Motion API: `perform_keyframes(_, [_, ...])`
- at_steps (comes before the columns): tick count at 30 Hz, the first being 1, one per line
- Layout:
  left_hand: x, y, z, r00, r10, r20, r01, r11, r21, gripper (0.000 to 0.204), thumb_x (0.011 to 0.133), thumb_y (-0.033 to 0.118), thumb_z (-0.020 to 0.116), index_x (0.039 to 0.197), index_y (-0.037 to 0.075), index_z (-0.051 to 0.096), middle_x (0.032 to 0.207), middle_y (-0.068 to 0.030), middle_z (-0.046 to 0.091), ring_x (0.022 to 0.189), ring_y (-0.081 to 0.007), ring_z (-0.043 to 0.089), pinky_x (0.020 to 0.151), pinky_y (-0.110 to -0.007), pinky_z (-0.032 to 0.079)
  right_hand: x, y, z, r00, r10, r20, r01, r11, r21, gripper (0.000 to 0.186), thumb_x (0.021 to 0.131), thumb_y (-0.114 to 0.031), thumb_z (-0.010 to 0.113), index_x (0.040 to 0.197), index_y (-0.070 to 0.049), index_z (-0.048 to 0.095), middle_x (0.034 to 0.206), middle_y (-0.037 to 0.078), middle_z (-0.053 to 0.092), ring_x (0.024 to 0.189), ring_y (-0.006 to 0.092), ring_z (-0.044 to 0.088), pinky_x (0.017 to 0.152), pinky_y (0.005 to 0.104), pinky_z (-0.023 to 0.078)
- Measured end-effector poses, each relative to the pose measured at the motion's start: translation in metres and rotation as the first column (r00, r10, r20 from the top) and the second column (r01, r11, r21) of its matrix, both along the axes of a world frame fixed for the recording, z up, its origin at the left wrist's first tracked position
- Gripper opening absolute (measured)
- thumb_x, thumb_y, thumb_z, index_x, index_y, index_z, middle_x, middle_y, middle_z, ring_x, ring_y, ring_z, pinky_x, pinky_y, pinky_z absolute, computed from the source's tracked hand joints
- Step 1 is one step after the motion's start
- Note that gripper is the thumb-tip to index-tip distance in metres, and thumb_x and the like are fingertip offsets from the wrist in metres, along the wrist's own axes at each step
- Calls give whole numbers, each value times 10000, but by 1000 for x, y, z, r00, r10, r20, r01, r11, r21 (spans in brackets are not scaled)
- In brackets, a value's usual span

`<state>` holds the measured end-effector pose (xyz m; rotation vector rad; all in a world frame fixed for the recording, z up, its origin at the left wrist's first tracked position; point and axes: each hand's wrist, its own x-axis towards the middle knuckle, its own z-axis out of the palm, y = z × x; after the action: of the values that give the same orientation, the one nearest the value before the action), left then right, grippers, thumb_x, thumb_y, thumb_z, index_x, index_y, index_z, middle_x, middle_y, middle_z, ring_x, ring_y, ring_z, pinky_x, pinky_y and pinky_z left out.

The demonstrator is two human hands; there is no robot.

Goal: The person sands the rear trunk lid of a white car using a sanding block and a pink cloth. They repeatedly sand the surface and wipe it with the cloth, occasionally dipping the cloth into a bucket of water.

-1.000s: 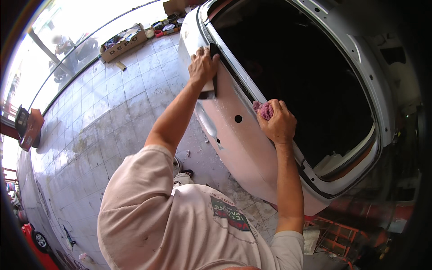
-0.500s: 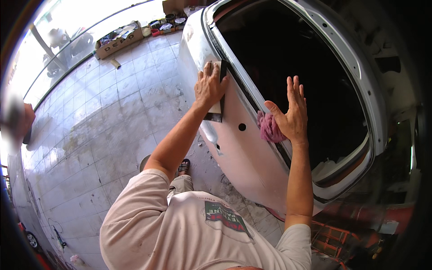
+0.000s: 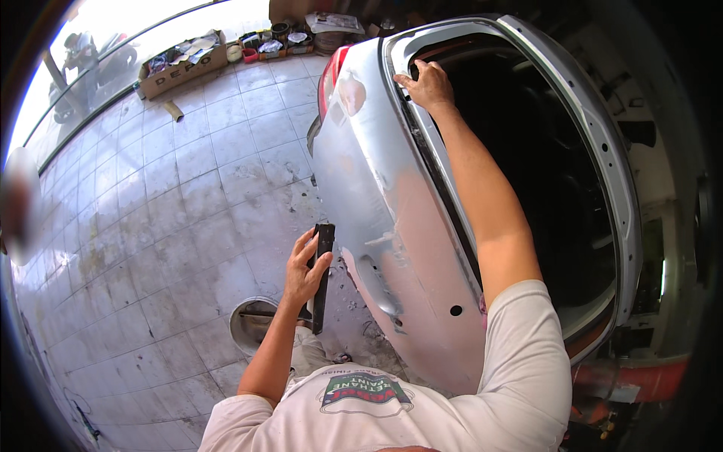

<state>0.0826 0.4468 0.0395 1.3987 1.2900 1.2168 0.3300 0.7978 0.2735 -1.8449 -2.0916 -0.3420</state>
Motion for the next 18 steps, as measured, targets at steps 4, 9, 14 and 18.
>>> perform_keyframes(4, [-45, -11, -34, 966, 130, 223, -106, 987, -120, 510, 1079, 360, 661, 1447, 8, 694, 1496, -210, 641, 1331, -309, 660, 1078, -412, 547, -14, 49, -17, 988, -51, 147, 83, 972, -219, 430, 938, -379, 839, 1229, -68, 777, 1280, 198, 752, 1234, 389, 717, 1055, 500, 589])
perform_keyframes(9, [-87, 5, -32, 260, 201, 944, 355, 890, -287, 738, 1124, 561, 483, 1537, -49, 522, 1509, -229, 597, 1094, -271, 735, 783, -348, 646, -20, 67, 1, 962, 22, 272, 25, 985, -169, 241, 960, -146, 701, 1150, -49, 815, 1190, 240, 788, 1156, 413, 761, 1017, 503, 610])
perform_keyframes(14, [-62, 35, 4, 71, 147, 987, 249, 955, -160, 750, 1120, 605, 492, 1504, -36, 556, 1253, -236, 745, 902, -272, 784, 722, -355, 676, -6, -8, -1, 965, 235, -117, -253, 949, -186, 241, 976, -267, 767, 1076, -54, 817, 1024, 209, 804, 995, 378, 789, 910, 464, 616])
perform_keyframes(18, [-46, 64, 8, -3, 25, 1000, 168, 985, -24, 769, 1118, 602, 492, 1540, -40, 528, 1475, -231, 641, 1155, -345, 748, 877, -427, 676, -117, -178, -102, 611, 515, -601, -649, 760, -8, 304, 1065, -338, 707, 1023, -50, 794, 790, 132, 756, 658, 234, 684, 652, 392, 545])
